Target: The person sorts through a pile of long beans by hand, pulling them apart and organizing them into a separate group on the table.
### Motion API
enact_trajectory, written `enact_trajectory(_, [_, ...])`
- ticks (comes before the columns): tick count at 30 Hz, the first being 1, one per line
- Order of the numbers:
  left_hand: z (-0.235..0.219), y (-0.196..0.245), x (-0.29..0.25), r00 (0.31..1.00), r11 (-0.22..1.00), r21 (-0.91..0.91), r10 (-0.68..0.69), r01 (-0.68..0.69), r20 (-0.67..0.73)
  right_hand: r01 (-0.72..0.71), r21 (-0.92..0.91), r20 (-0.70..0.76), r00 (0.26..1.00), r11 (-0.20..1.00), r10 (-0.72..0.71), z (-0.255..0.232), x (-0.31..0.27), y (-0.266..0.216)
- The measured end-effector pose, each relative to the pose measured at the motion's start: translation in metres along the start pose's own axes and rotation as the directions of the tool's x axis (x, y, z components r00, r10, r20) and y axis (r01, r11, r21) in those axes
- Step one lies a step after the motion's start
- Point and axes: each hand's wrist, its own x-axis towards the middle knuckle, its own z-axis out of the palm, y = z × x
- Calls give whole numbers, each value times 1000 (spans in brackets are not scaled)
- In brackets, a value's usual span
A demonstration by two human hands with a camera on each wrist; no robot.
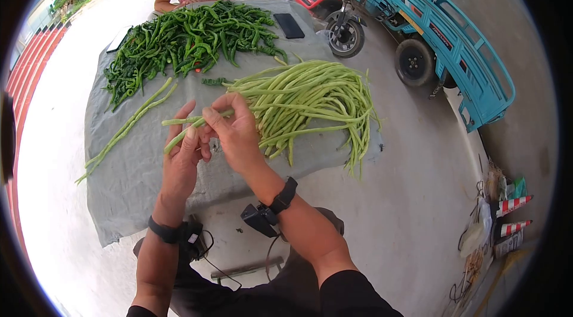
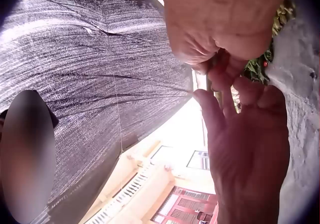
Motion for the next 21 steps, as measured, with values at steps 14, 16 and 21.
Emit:
enact_trajectory(14, [-30,9,25,927,948,-30,303,-317,-220,-91,-235,89,989,968,115,-15,6,-19])
enact_trajectory(16, [-36,11,25,919,943,-14,319,-331,-230,-91,-278,60,992,956,112,-27,10,-21])
enact_trajectory(21, [-43,10,27,915,941,7,331,-339,-228,-200,-420,-41,979,885,202,-53,13,-40])
